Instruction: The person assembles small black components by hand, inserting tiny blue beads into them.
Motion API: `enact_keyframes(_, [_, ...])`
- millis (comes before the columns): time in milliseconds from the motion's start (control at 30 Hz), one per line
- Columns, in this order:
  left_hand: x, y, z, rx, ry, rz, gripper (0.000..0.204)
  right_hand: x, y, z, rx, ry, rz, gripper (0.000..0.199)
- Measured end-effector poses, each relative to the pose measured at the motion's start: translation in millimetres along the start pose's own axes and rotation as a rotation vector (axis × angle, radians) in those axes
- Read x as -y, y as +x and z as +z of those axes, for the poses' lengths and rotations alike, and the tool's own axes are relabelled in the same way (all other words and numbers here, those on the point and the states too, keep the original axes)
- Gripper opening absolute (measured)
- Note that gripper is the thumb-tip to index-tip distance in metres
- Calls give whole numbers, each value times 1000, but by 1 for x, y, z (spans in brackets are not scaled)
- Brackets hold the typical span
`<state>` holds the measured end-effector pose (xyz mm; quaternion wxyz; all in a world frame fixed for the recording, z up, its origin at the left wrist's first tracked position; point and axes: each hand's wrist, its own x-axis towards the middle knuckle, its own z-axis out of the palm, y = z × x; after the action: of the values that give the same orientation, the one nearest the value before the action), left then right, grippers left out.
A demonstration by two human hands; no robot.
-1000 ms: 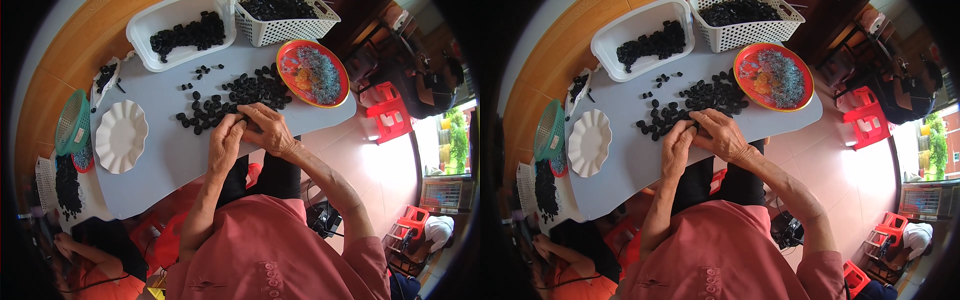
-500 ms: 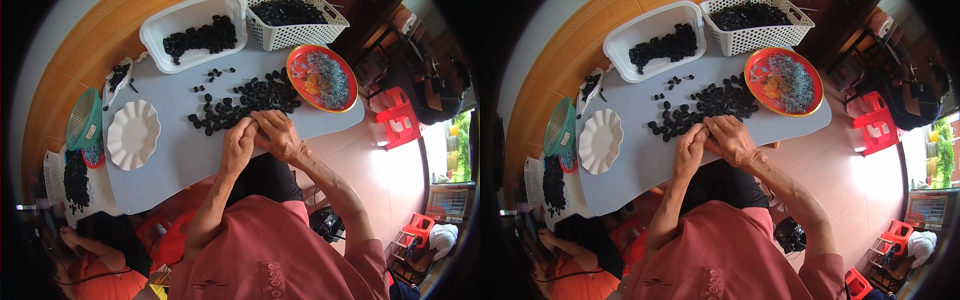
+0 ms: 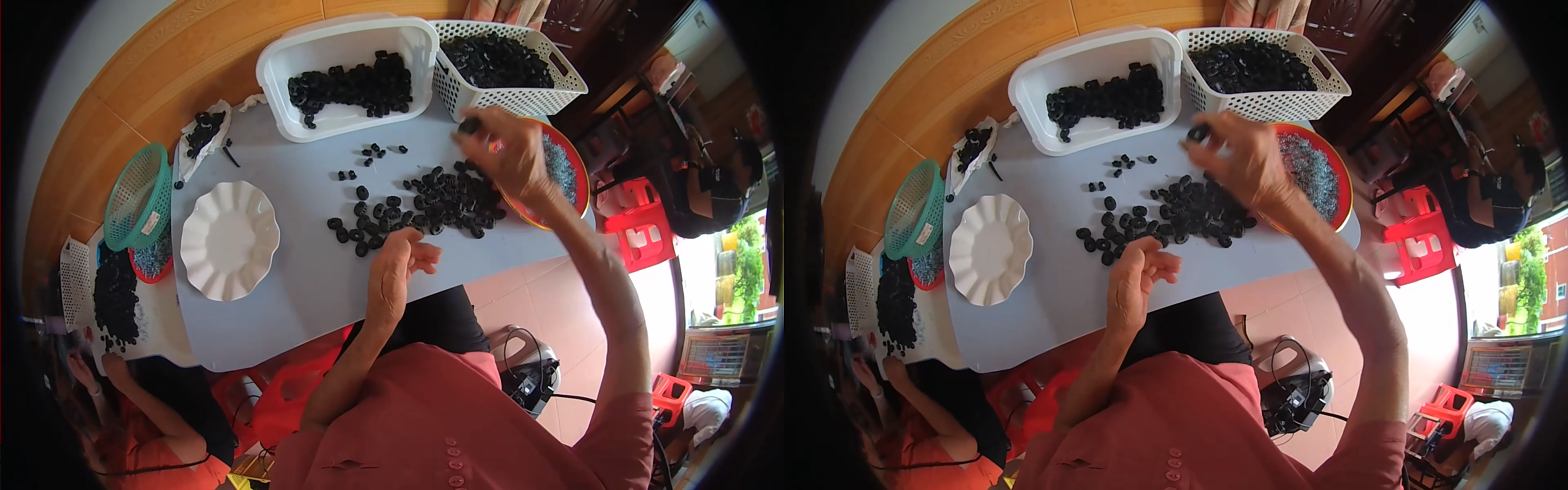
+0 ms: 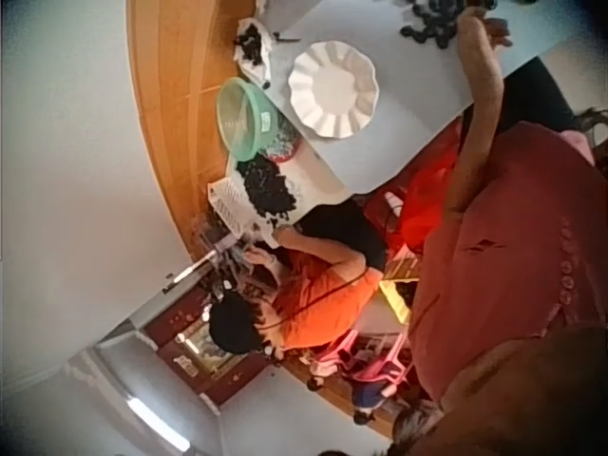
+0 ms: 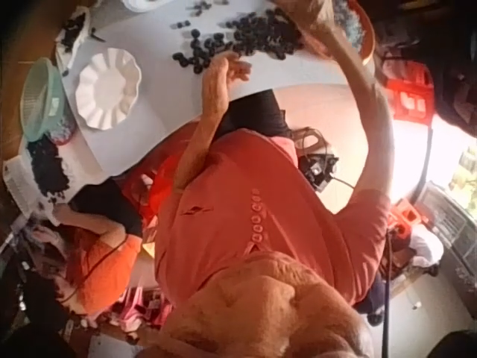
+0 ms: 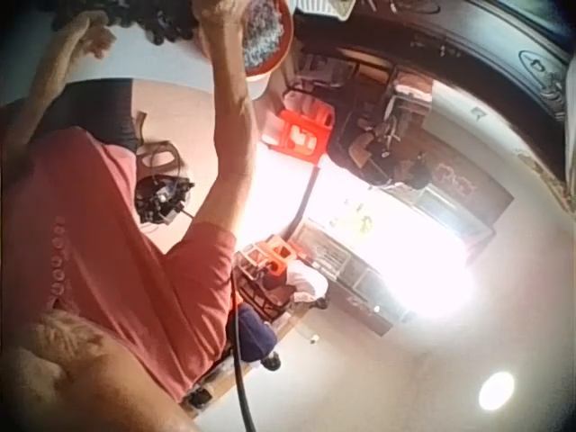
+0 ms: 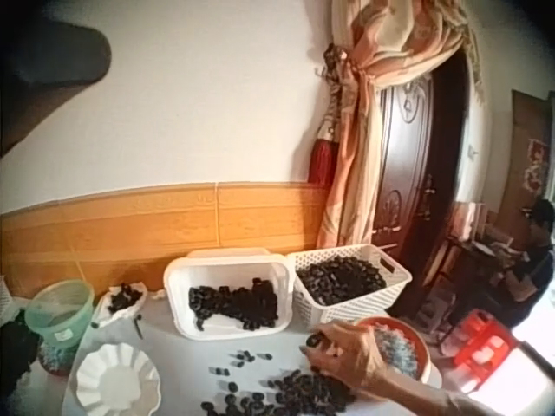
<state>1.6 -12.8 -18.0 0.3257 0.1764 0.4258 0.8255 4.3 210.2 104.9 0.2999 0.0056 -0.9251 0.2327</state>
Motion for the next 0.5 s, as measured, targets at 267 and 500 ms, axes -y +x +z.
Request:
enact_keyframes(267, [-14,-4,3,-15,195,36,29,-66,63,-12,-217,-488,-124,30])
enact_keyframes(500, [-16,-5,3,0,272,30,24,24,20,101,431,76,80,23])
